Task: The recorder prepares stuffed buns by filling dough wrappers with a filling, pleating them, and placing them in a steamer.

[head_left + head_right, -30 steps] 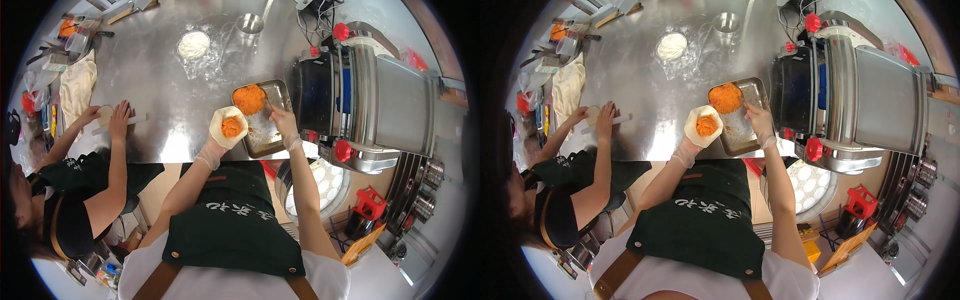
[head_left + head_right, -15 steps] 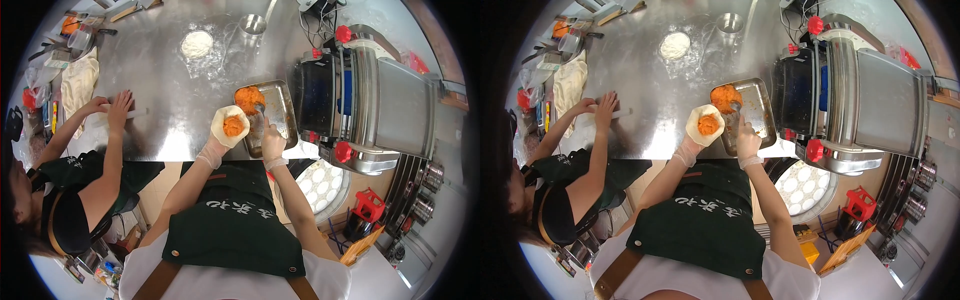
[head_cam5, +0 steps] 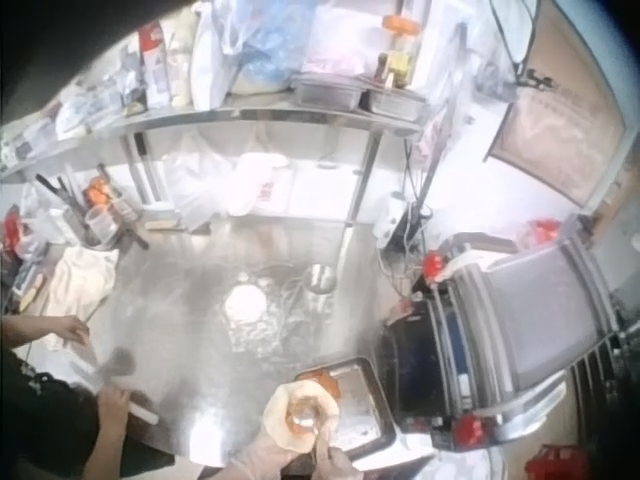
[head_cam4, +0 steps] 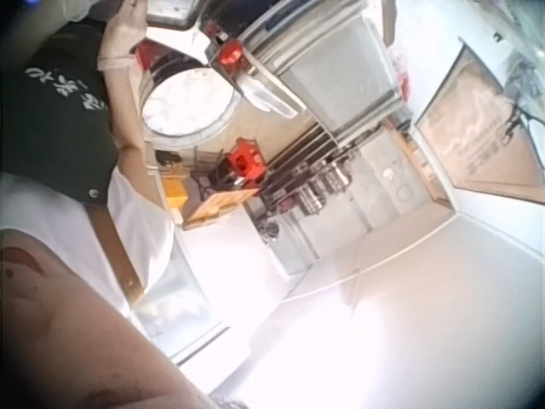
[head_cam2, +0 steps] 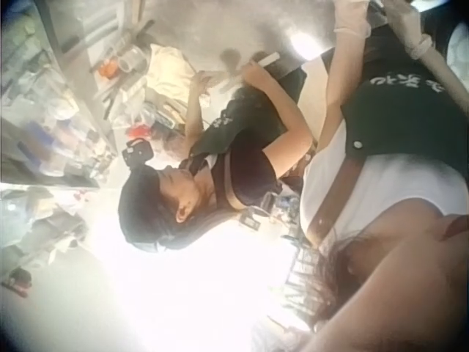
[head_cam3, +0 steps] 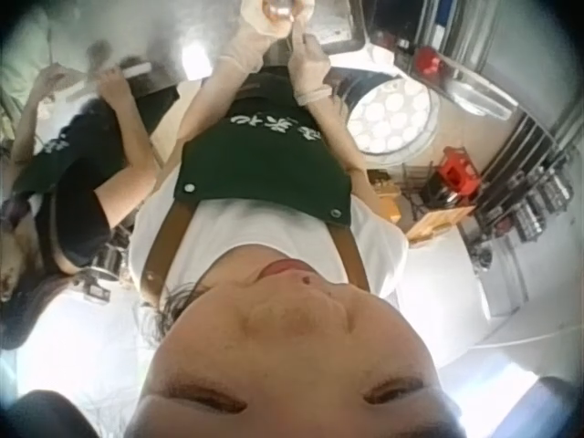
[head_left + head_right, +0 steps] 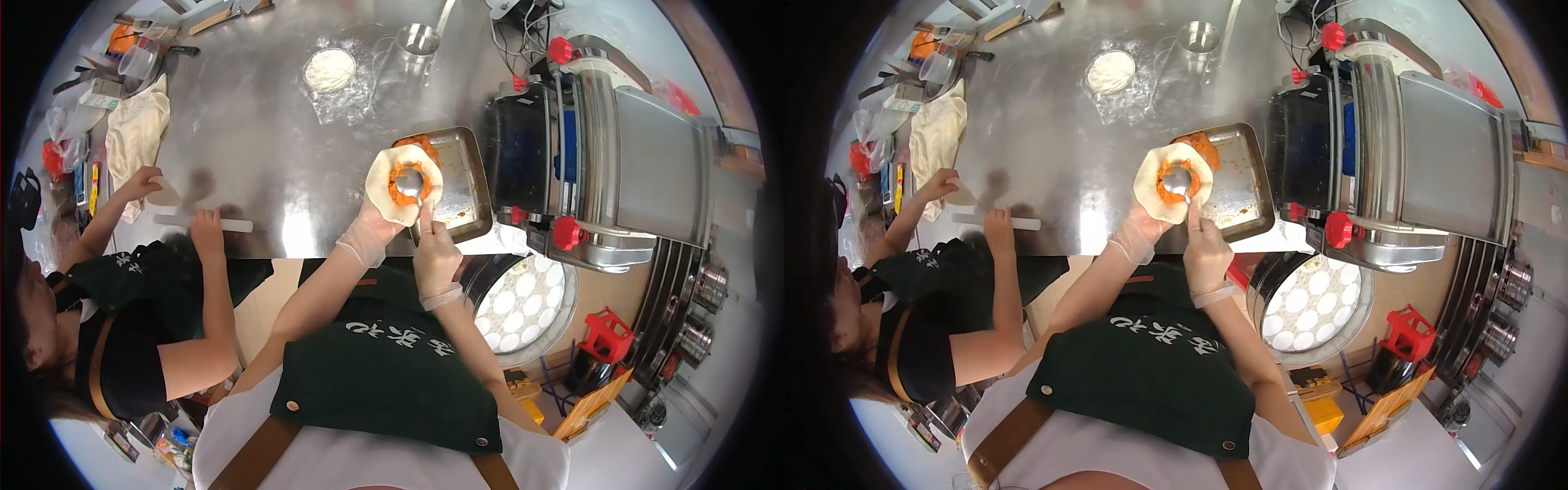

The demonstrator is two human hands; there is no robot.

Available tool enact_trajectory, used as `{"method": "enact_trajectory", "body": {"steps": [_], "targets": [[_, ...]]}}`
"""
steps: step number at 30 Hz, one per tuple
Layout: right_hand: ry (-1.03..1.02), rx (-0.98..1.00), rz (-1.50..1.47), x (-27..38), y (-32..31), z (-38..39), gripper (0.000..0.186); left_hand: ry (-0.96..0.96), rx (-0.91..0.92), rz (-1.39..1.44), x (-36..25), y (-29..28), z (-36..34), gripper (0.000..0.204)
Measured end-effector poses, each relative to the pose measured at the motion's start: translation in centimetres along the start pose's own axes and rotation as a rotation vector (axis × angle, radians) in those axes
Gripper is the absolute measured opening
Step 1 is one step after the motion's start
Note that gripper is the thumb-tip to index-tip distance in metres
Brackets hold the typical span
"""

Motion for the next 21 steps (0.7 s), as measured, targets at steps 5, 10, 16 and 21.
{"method": "enact_trajectory", "body": {"steps": [5,10,16,21], "targets": [[-0.004,0.08,-0.136,0.1,-3.6,0.0,0.054,-0.323,-0.125,0.582,-0.3,-0.6,0.0,0.015],[-0.025,-0.024,-0.16,0.1,-6.2,-1.9,0.052,-0.677,-0.656,0.75,0.5,-0.3,1.5,0.017],[0.333,0.341,-0.735,-0.5,-6.4,-0.3,0.045,-0.016,-0.092,0.011,-0.1,0.0,1.6,0.022],[0.37,0.469,-0.805,-0.6,-4.3,0.0,0.034,-0.287,-0.191,0.76,-0.1,0.1,0.9,0.016]]}}
Point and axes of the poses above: each hand's wrist, its own z-axis away from the middle knuckle, its own y-axis out of the palm, x = y × z, the point moved 1 cm from there along -z, towards the middle knuckle, and after that the axes turned 11 degrees about y, right-handed, at the moved point
